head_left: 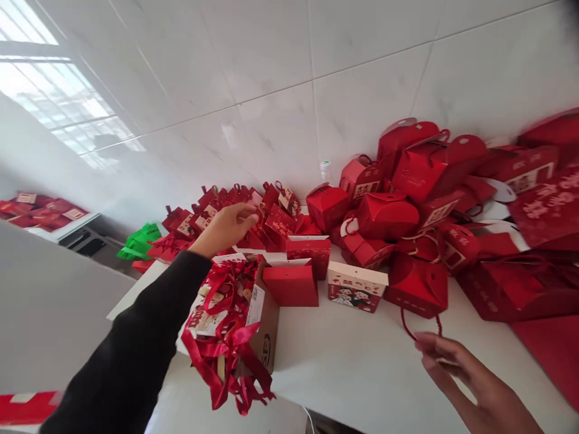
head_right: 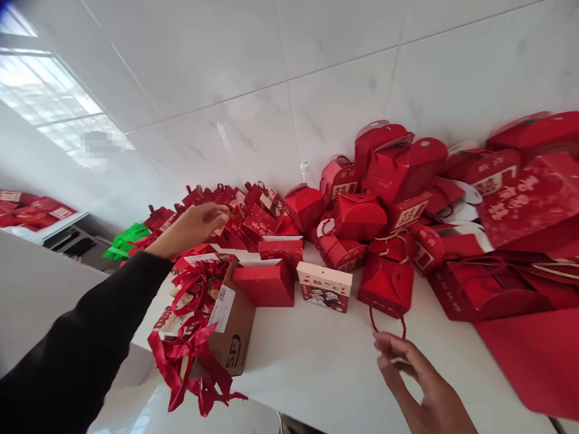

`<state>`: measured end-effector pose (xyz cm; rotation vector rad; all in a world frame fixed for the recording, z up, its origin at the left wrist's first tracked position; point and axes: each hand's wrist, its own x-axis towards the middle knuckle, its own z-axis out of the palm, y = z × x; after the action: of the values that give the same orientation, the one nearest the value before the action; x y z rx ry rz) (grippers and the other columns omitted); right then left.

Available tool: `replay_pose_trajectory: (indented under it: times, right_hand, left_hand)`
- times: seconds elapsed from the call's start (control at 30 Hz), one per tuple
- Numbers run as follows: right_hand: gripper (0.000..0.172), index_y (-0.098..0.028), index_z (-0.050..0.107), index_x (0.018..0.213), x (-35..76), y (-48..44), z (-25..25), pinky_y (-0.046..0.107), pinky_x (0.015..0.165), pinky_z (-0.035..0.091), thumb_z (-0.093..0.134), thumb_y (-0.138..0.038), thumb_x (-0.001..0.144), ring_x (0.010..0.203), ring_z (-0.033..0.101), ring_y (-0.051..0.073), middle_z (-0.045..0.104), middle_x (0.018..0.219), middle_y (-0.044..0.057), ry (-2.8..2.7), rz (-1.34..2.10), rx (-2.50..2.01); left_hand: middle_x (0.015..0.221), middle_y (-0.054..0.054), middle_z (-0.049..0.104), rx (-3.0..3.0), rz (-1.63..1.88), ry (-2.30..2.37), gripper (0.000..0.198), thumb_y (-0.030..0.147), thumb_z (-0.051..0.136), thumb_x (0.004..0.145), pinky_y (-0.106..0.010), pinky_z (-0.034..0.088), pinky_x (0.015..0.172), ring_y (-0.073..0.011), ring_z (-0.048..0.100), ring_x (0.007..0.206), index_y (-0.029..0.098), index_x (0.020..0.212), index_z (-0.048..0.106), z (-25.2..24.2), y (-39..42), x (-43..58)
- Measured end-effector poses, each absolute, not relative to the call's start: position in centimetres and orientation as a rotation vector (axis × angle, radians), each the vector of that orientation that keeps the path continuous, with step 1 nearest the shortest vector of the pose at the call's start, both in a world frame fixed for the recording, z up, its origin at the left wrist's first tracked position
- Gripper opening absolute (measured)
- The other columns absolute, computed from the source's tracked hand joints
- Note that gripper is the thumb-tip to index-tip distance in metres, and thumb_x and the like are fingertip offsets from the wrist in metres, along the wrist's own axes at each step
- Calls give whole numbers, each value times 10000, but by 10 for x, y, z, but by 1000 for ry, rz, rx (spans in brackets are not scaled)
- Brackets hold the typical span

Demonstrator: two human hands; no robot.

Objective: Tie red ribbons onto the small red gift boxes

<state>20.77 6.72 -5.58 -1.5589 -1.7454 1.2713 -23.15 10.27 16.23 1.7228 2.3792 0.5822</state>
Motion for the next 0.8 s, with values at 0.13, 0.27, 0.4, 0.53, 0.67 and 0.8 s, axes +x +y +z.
replay_pose_trajectory:
  times: [0.13,0.27,0.4,0.53,0.67,0.8]
  right_hand:
    - [445,-282,616,1307,166,99,-18,489,902,620,565,-534,944,1027,705,299,691,1233,112,-1872,687,-1287]
    - [515,-222,473,1463,125,125,-8,512,982,567,544,-346,968,1221,624,324,599,1345,159,-2052,574,-1110]
    - [240,-216,631,1169,115,135,-15,408,682,599,552,-267,948,843,711,269,648,1044,93,-2088,592,-1152]
    - [78,-210,607,945,120,137,-16,397,676,560,564,-274,960,710,663,235,593,871,43,-2038,576,-1204]
    - [62,-208,582,897,104,135,-17,383,706,540,569,-219,957,779,652,246,586,886,55,-1985,534,-1273]
    - [52,-186,600,964,73,138,-19,327,708,544,609,-149,929,809,655,205,624,978,57,-1990,477,-1329]
  left_hand:
    - [1203,-80,744,1854,310,2170,528,513,595,872,-365,547,905,-261,699,1048,205,1296,665,151,72,-206]
    - [1335,-127,678,2074,-196,2116,496,330,669,842,-443,461,1064,-318,593,1260,177,1313,644,128,66,-179]
    - [1219,-158,725,2143,-290,2142,347,207,670,814,-520,445,1006,-365,615,1186,146,1155,700,113,73,-166]
    - [1105,-121,766,2193,-325,2150,253,193,655,829,-521,412,1022,-347,643,1125,166,1073,714,112,78,-162]
    - [1140,-110,769,2291,-307,2138,296,136,587,835,-535,331,1123,-332,643,1164,183,1097,717,108,82,-164]
    - [1166,-148,772,2445,-164,2187,379,191,504,856,-560,426,1031,-371,685,1118,192,1165,723,93,90,-183]
